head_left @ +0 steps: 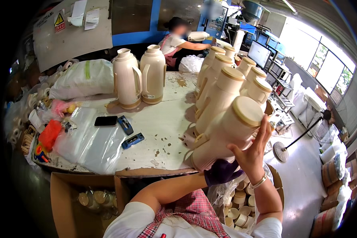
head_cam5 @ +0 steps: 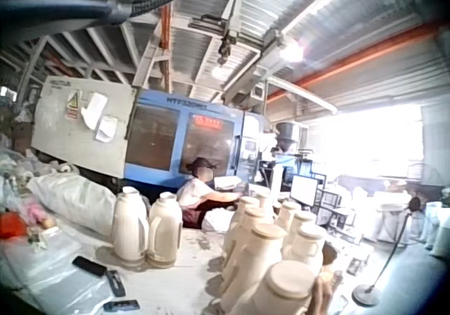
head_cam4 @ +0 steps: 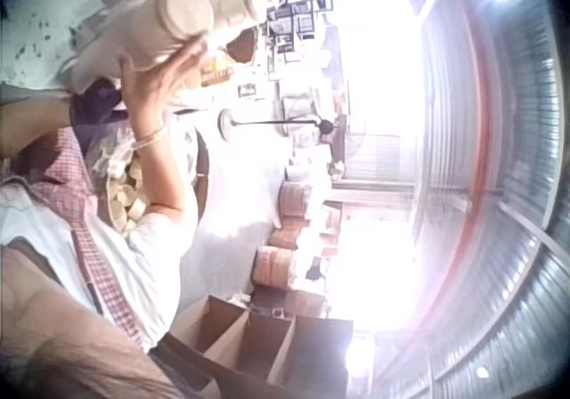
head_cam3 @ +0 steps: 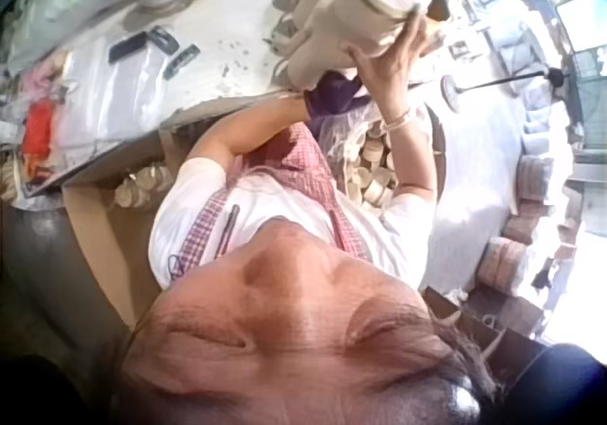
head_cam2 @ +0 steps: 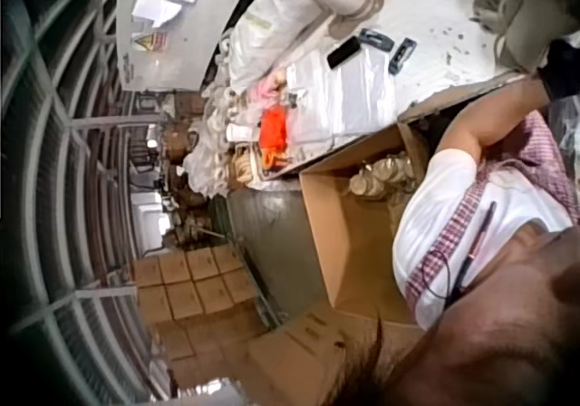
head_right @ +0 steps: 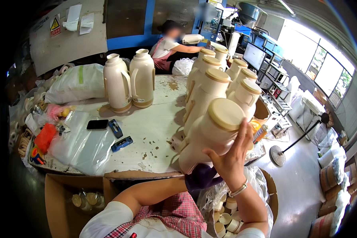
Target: The person assembles beige plastic pitchers by picking up a pitcher body and a lid, then screwing the lid onto the body. The person handles the items one at a time, placing the completed units on a table. The task is performed in a repetitive loop throughout the clip.
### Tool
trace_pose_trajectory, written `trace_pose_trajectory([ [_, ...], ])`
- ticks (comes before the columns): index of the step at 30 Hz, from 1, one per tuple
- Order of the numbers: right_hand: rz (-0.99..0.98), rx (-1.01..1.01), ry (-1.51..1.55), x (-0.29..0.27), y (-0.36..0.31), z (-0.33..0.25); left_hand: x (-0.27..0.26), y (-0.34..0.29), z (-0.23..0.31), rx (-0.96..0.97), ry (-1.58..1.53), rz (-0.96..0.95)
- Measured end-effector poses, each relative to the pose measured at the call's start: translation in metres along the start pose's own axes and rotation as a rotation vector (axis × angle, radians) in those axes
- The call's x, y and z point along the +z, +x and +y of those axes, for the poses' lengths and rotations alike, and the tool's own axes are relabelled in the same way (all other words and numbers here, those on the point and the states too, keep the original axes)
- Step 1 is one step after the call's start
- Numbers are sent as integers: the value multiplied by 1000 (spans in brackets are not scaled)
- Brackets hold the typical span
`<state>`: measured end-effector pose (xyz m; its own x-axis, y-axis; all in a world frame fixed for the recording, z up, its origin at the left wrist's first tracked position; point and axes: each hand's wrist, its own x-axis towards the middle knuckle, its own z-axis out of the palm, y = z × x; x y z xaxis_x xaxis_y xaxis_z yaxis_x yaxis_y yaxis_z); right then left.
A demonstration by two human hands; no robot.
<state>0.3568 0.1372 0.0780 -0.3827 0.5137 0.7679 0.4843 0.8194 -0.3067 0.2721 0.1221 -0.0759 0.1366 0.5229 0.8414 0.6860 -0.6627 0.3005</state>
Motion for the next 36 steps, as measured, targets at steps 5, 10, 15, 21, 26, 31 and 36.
trace_pose_trajectory([
  [5,-74,68,34,51,0,35,-18,6,-48,86,-213,-108],
  [10,7,148,236,82,18,49,-120,-16,-127,178,193,-223],
  [15,0,102,291,77,5,79,-186,49,-311,-223,723,346],
  [21,420,617,558,23,-94,157,-330,29,-510,-846,643,295],
  [26,-132,1227,118,9,-347,270,-314,-8,-478,-924,144,213],
  [31,-895,1604,-474,-9,-527,287,-274,-45,-274,-847,155,464],
  [36,-723,1601,-807,-11,-582,298,-273,-71,-121,-892,351,480],
])
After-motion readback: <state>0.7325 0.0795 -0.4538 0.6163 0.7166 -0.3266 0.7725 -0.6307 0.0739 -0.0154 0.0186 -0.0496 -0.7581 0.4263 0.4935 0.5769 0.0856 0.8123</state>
